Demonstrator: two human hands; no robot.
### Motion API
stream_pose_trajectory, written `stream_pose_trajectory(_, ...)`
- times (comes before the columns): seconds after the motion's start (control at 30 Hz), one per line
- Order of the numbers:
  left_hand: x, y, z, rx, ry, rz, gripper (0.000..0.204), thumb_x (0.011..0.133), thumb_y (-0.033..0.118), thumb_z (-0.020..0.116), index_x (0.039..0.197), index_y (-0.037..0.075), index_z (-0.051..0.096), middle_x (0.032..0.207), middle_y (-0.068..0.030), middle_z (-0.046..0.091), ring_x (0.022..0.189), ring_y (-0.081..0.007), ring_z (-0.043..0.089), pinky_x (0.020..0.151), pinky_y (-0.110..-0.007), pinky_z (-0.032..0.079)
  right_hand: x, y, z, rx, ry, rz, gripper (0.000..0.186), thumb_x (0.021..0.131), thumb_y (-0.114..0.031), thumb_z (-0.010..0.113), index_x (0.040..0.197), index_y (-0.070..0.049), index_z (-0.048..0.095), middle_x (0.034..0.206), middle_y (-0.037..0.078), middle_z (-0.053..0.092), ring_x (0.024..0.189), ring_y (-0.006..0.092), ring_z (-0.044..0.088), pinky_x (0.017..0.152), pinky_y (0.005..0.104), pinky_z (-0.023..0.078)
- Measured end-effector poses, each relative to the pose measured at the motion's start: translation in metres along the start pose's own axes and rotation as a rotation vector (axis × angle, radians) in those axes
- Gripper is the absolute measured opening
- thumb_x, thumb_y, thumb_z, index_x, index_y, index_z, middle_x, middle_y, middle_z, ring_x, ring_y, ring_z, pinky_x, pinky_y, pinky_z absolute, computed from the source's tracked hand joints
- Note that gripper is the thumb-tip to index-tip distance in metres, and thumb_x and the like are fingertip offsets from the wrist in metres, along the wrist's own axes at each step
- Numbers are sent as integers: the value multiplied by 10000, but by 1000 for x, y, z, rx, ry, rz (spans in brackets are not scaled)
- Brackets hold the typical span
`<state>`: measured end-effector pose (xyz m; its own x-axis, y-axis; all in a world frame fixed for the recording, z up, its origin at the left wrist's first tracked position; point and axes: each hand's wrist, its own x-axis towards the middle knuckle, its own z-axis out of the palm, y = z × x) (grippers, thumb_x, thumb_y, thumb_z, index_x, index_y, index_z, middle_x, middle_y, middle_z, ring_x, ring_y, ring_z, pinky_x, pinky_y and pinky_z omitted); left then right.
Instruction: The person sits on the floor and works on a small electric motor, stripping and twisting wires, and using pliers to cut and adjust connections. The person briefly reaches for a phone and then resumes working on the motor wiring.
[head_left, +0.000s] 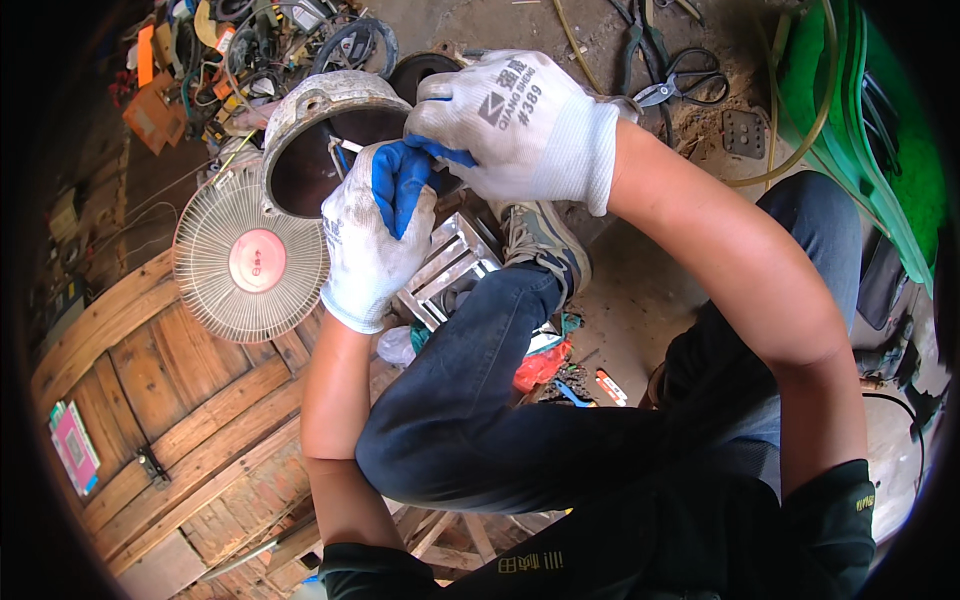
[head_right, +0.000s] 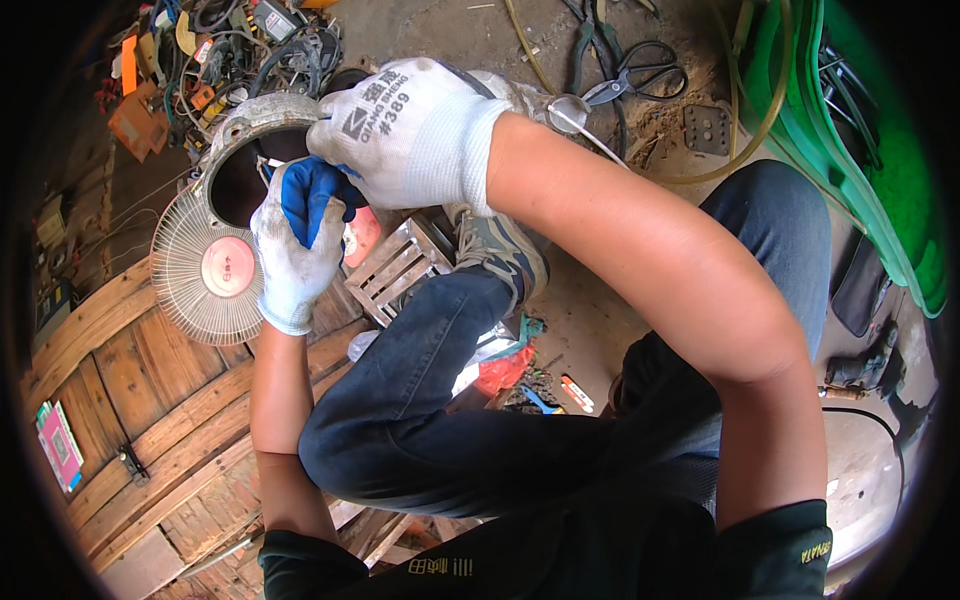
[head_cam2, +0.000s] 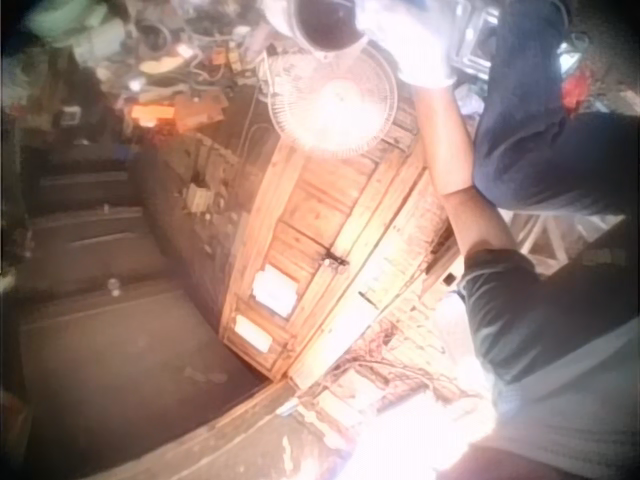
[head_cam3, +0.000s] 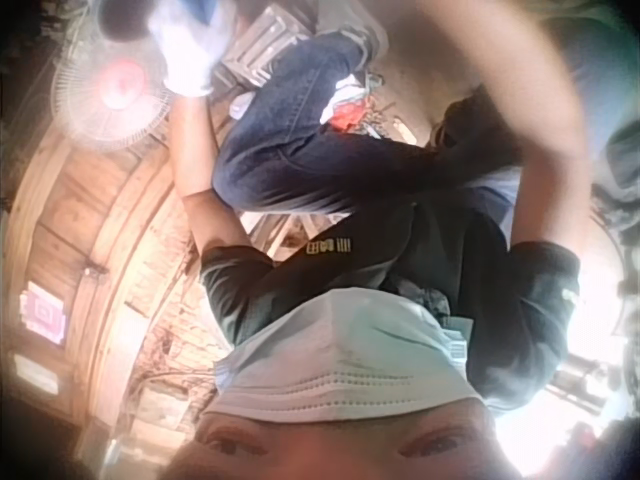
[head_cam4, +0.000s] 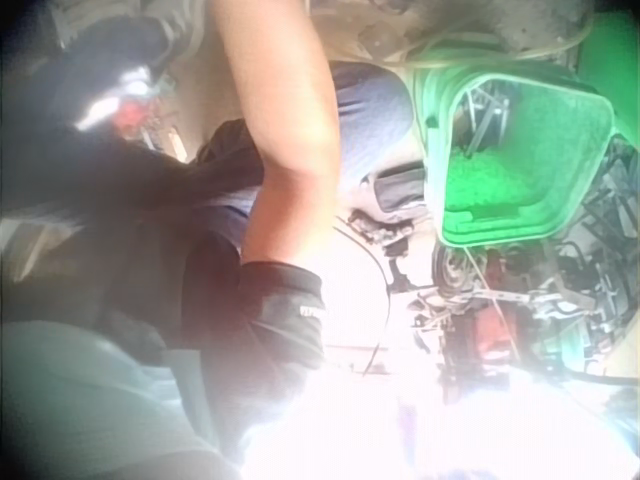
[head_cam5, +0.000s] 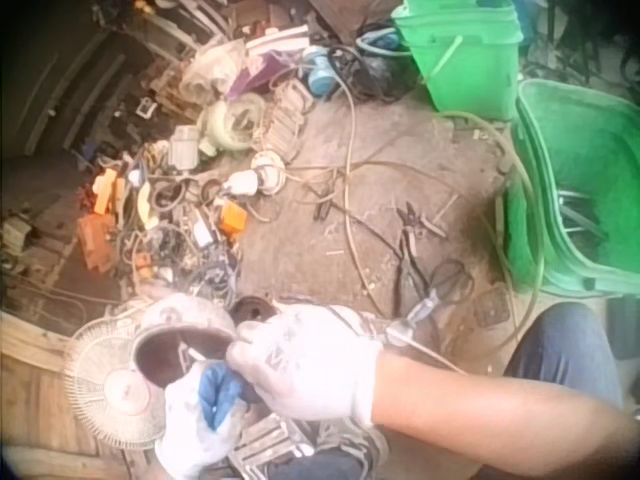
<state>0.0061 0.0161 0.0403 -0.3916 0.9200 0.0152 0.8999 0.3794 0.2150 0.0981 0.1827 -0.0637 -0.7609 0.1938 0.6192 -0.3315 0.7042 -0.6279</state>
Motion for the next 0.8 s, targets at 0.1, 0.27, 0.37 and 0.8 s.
stream_pose_trajectory(0.1, 0, 1, 0, -45, 2, -63, 272, 814, 26, 712, 1078, 19, 647, 925, -201, 697, 806, -407, 701, 741, -420, 568, -5, -2, -3, -36, 82, -80, 266, 777, -170, 757, 1022, -82, 703, 944, 103, 669, 891, 306, 690, 799, 413, 557)
stream_pose_trajectory(0.27, 2, -2, 1, -34, 10, -13, 246, 823, 26, 704, 1063, 24, 645, 914, -193, 698, 800, -400, 702, 734, -413, 567, -21, -11, -1, 346, 42, 204, 292, 812, -20, 687, 1104, -14, 696, 1007, 144, 701, 939, 318, 702, 857, 392, 566)
stream_pose_trajectory(0.37, 1, -2, 2, -66, -6, -41, 247, 828, 9, 686, 1071, 24, 646, 927, -199, 695, 811, -405, 699, 735, -410, 565, -18, -13, 7, 587, -25, 459, 216, 872, -182, 669, 1064, -87, 699, 956, 165, 714, 918, 346, 714, 820, 409, 577)
stream_pose_trajectory(0.8, -13, -3, 13, -455, -135, -252, 930, 885, 575, 760, 1560, 60, 381, 1467, -187, 521, 1195, -278, 658, 935, -415, 594, -19, -12, -8, 853, -84, 738, 257, 882, -263, 743, 1068, -85, 747, 1049, 128, 742, 907, 236, 723, 844, 351, 568)
